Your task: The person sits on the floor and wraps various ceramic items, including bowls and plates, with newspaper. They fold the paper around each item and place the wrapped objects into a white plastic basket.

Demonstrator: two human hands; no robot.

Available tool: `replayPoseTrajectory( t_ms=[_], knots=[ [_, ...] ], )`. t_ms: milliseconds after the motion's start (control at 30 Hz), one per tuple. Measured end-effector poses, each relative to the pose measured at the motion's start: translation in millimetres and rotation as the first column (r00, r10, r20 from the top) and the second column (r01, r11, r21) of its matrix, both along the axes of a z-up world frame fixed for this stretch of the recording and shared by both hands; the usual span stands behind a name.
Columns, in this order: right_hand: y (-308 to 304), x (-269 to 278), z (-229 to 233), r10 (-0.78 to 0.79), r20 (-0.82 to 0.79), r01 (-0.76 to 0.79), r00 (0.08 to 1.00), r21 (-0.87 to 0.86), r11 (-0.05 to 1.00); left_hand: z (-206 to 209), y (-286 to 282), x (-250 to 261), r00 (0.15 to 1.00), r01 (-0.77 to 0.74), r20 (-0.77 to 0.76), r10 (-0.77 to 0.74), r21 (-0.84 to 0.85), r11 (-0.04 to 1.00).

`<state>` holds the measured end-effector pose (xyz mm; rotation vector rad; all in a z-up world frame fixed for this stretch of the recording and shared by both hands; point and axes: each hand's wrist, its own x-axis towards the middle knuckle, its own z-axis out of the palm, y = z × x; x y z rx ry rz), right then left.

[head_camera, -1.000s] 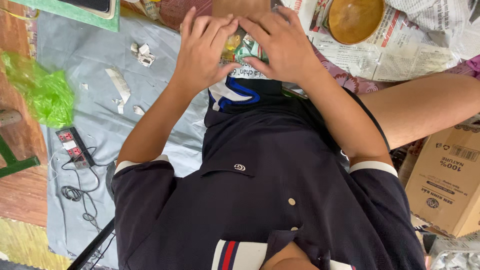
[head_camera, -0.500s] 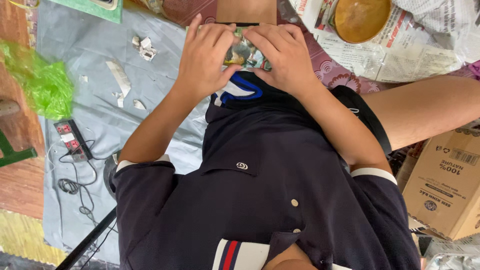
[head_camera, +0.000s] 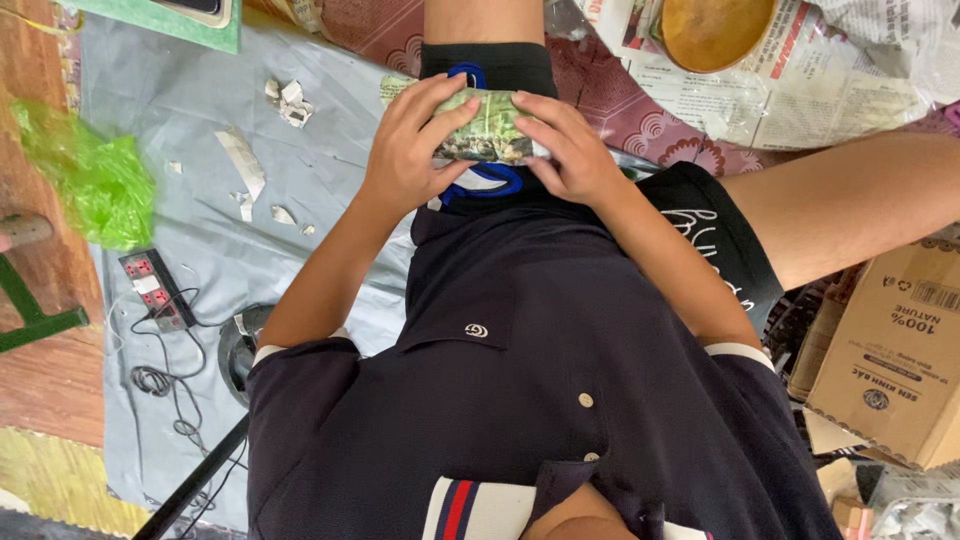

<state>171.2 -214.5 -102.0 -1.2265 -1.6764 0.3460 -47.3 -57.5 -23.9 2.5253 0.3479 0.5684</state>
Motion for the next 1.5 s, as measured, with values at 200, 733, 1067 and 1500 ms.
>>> replayPoseTrajectory(
  t_ms=[200, 733, 1067, 1500],
  knots=[
    [14, -6, -12, -0.081, -0.057, 0.09, 0.995, 0.169, 0.981, -4, 0, -1, 0.994, 0.021, 0.111, -0.014, -0.058, 0.998],
    [-13, -10, 9, -0.271, -0.669, -0.069, 0.692, -0.436, 0.898, -6, -1, 6, 0.993, -0.041, 0.098, 0.06, -0.192, 0.981],
    [-1, -15, 6, -0.109, -0.237, 0.07, 0.965, -0.166, 0.984, -6, -5, 10, 0.992, -0.032, 0.119, 0.041, -0.069, 0.997],
    [1, -2, 26, 0.109, 0.085, -0.098, 0.99, -0.124, 0.987, -2, -9, 15, 0.993, -0.037, 0.112, 0.04, -0.03, 0.999]
  ],
)
